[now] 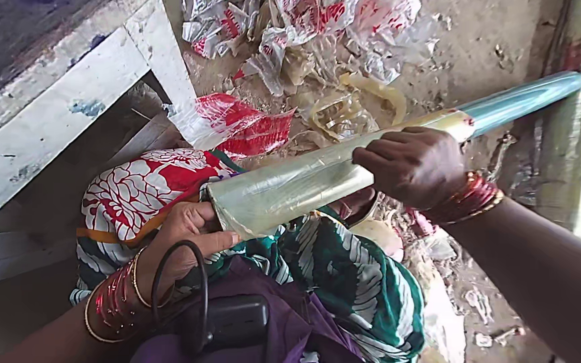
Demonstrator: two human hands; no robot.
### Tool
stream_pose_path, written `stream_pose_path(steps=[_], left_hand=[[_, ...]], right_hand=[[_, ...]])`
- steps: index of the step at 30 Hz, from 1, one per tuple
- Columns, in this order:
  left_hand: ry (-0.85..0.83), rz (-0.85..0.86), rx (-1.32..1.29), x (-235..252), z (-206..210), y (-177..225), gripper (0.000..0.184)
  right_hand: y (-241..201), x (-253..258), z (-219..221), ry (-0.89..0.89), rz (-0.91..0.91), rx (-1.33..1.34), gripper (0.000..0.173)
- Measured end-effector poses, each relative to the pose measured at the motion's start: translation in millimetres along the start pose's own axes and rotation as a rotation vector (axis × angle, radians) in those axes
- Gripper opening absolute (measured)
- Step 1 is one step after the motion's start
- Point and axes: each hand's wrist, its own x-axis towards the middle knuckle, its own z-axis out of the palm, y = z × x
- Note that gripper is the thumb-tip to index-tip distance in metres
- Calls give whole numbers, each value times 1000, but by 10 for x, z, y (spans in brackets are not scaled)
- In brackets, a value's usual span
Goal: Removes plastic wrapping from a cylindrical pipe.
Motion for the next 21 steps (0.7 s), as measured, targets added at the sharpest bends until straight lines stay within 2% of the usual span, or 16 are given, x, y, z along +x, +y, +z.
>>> stream_pose_path(steps=[2,4,5,7,9,10,12,16,18,21], left_hand=[[17,18,12,-4,-7,-11,27],[30,38,22,15,4,-26,28],[30,37,21,17,13,-26,28],[29,27,6,17,19,-9,28],[7,32,-10,9,6,-8,28],[-21,46,-22,16,-19,-17,28],[-75,40,-52,12,-34,-27,29],[-187,-4,-55,-11,-84,-2,34],[-203,-5,-28,-36,-80,-1,35],[-192,-29,-18,-48,-56,11,30]], right_hand=[[290,-373,6,-39,70,-86,16],[612,-806,-55,-169,209,-165,13],[727,-1026,-123,-287,347,-200,10],[806,-1307,-221,-485,780,-252,12],[669,-1298,-253,-378,1174,-135,28],[506,-1148,-253,-257,1256,-45,32],[-51,-756,-255,-76,1238,193,34],[-1140,147,-170,135,918,843,35],[-1499,518,-131,180,785,892,33],[-1860,886,0,285,736,641,19]])
